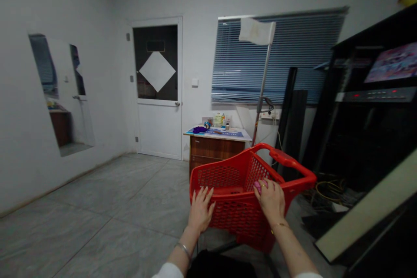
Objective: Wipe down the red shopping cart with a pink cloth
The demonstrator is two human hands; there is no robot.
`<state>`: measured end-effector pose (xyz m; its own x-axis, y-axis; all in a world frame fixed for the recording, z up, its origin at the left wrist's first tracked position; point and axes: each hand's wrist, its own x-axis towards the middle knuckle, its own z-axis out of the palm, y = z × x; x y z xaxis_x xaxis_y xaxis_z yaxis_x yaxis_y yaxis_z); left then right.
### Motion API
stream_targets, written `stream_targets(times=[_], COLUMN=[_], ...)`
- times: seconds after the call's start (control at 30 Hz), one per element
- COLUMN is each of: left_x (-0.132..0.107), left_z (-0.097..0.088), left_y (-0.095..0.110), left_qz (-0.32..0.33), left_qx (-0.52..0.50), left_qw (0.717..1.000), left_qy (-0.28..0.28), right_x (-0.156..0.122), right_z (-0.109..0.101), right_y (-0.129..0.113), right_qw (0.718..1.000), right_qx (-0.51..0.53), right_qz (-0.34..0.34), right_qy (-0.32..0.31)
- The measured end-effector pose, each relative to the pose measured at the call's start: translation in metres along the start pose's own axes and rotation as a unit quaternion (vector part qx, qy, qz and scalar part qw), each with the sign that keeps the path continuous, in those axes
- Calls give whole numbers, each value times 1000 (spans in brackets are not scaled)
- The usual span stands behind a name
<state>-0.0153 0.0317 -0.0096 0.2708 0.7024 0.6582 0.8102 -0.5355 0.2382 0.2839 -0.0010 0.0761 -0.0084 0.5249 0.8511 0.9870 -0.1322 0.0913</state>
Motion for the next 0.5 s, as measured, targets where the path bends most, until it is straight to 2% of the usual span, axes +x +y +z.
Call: stream_targets(times=[0.13,0.23,0.3,0.4,0.5], left_x=[3,4,5,5,5], left_z=[-1,-2,-3,-5,-6], left_y=[6,8,8,5,2], left_qz=[-9,-11,-15,-23,-24], left_qx=[-9,-7,-2,1,1], left_qw=[1000,1000,1000,1000,999], left_qy=[-7,-5,-4,-16,-32], right_x=[-2,-5,-7,-7,-5], right_z=[-4,-9,-11,-13,-10], right_y=[-45,-81,-96,-101,-84], right_qw=[999,998,997,997,996], right_qx=[13,35,44,49,41], right_qz=[33,28,22,6,-18], right_qy=[-13,-40,-51,-66,-75])
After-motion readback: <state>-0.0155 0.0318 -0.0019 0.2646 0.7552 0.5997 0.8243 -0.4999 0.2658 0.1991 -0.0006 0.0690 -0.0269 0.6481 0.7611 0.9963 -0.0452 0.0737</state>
